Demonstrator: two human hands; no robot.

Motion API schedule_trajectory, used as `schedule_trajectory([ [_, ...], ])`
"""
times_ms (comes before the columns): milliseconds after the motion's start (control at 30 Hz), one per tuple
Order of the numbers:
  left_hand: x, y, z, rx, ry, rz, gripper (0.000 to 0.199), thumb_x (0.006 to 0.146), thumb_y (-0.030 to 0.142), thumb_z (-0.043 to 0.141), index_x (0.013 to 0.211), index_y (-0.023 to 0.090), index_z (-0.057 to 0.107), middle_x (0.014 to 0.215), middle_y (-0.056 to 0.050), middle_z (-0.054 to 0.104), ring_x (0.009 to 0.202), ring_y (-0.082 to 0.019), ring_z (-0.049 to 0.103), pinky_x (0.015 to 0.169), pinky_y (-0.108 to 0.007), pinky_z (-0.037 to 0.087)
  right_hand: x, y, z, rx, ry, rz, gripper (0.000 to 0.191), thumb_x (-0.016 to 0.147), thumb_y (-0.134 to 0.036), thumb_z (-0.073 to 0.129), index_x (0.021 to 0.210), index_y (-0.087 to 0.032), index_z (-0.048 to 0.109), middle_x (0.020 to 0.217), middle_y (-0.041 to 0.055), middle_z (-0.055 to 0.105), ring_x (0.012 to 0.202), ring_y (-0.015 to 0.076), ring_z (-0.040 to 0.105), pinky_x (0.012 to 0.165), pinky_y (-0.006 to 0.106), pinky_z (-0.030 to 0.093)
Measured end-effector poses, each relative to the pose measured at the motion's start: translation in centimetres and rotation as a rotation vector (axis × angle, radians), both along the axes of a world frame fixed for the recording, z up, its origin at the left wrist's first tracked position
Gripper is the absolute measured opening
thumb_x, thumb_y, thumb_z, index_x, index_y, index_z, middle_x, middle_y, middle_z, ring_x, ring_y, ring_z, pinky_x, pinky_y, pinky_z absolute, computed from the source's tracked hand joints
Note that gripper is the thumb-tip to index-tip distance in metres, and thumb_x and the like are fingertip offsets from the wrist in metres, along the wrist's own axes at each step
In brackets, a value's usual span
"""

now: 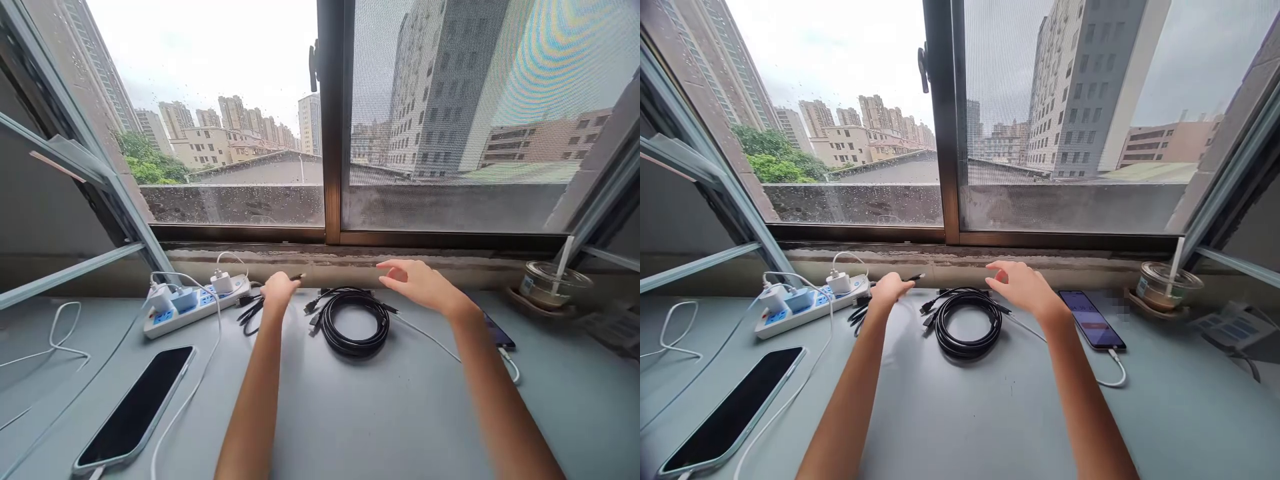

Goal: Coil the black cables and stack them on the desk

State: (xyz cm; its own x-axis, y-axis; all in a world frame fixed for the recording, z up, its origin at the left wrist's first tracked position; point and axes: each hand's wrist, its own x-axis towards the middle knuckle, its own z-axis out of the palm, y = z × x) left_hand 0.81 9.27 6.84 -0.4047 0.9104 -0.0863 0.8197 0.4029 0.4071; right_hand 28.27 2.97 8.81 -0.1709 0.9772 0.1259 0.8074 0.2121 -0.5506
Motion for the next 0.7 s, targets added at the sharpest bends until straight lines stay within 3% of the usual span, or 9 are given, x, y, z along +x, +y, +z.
schedule_trajectory([
  [67, 0.3, -0.7, 1.3, 0.15, -0.005, 0.044, 0.023, 0.082, 0.025, 0.05, 0.087, 0.01, 0.066, 0.109, -0.024, 0.065, 0.112, -0.037, 0.058, 0.096, -0.045, 0.043, -0.3, -0.1, 0.1, -0.005, -0.007, 0.006, 0.038, 0.088, -0.04, 0.051, 0.122, -0.026, 0.061, 0.105, 0.0033, 0.068, 0.09, 0.0194, 0.062, 0.079, 0.032, 0.043],
  [133, 0.6, -1.4, 2.7, 0.288, -0.041, 0.074, 0.027, 0.085, 0.027, 0.043, 0.088, 0.011, 0.065, 0.112, -0.025, 0.062, 0.113, -0.038, 0.056, 0.095, -0.048, 0.042, -0.6, -0.2, 0.1, -0.01, -0.012, 0.016, 0.037, 0.088, -0.038, 0.052, 0.12, -0.024, 0.062, 0.103, 0.0037, 0.068, 0.088, 0.0195, 0.062, 0.079, 0.032, 0.043],
  [200, 1.1, -2.2, 3.9, 0.412, -0.11, 0.068, 0.031, 0.088, 0.034, 0.04, 0.086, 0.014, 0.063, 0.104, -0.02, 0.065, 0.104, -0.034, 0.06, 0.088, -0.042, 0.046, -1.1, -0.4, 0.1, -0.013, -0.007, 0.044, 0.035, 0.088, -0.039, 0.053, 0.118, -0.025, 0.064, 0.101, 0.0027, 0.068, 0.088, 0.0185, 0.062, 0.08, 0.031, 0.043],
  [267, 1.9, -2.9, 5.1, 0.517, -0.201, 0.02, 0.036, 0.09, 0.042, 0.034, 0.09, 0.017, 0.06, 0.087, -0.011, 0.064, 0.082, -0.022, 0.064, 0.073, -0.03, 0.048, -1.8, -0.6, 0.2, -0.005, 0.027, 0.108, 0.035, 0.088, -0.043, 0.053, 0.117, -0.027, 0.064, 0.099, 0.0012, 0.068, 0.087, 0.0169, 0.062, 0.079, 0.03, 0.043],
  [333, 3.1, -3.6, 6.0, 0.631, -0.462, -0.098, 0.035, 0.092, 0.044, 0.032, 0.091, 0.018, 0.055, 0.068, -0.001, 0.055, 0.057, -0.011, 0.054, 0.057, -0.021, 0.043, -2.8, -1.0, 0.4, 0.054, 0.094, 0.197, 0.039, 0.087, -0.048, 0.055, 0.118, -0.027, 0.064, 0.102, 0.001, 0.067, 0.088, 0.0159, 0.062, 0.078, 0.028, 0.044],
  [400, 4.6, -4.4, 6.6, 0.759, -0.917, -0.274, 0.026, 0.09, 0.04, 0.042, 0.084, 0.017, 0.052, 0.058, 0.005, 0.044, 0.045, -0.006, 0.042, 0.049, -0.017, 0.036, -3.8, -1.5, 0.6, 0.159, 0.158, 0.277, 0.046, 0.084, -0.053, 0.058, 0.121, -0.027, 0.061, 0.11, 0.0017, 0.064, 0.09, 0.0156, 0.061, 0.074, 0.027, 0.045],
  [500, 6.8, -5.8, 7.1, 0.845, -1.303, -0.478, 0.019, 0.085, 0.034, 0.057, 0.082, 0.015, 0.056, 0.057, 0.005, 0.047, 0.05, -0.004, 0.045, 0.054, -0.013, 0.039, -5.1, -2.5, 1.2, 0.303, 0.194, 0.345, 0.047, 0.081, -0.056, 0.062, 0.118, -0.027, 0.063, 0.111, 0.0018, 0.063, 0.093, 0.0157, 0.06, 0.071, 0.025, 0.046],
  [633, 8.3, -7.6, 7.3, 0.809, -1.345, -0.573, 0.025, 0.087, 0.037, 0.058, 0.1, 0.017, 0.063, 0.068, 0.002, 0.062, 0.066, -0.004, 0.057, 0.067, -0.011, 0.045, -5.6, -4.2, 2.1, 0.385, 0.278, 0.417, 0.021, 0.09, -0.038, 0.053, 0.094, -0.024, 0.068, 0.096, 0.0017, 0.066, 0.085, 0.0145, 0.061, 0.071, 0.024, 0.046],
  [700, 8.5, -8.2, 7.5, 0.792, -1.336, -0.58, 0.025, 0.088, 0.04, 0.056, 0.098, 0.018, 0.063, 0.078, 0.0, 0.067, 0.075, -0.006, 0.062, 0.069, -0.012, 0.046, -5.5, -5.3, 2.6, 0.391, 0.326, 0.4, 0.022, 0.093, -0.032, 0.046, 0.098, -0.023, 0.066, 0.099, 0.0018, 0.066, 0.085, 0.0147, 0.061, 0.069, 0.024, 0.046],
])
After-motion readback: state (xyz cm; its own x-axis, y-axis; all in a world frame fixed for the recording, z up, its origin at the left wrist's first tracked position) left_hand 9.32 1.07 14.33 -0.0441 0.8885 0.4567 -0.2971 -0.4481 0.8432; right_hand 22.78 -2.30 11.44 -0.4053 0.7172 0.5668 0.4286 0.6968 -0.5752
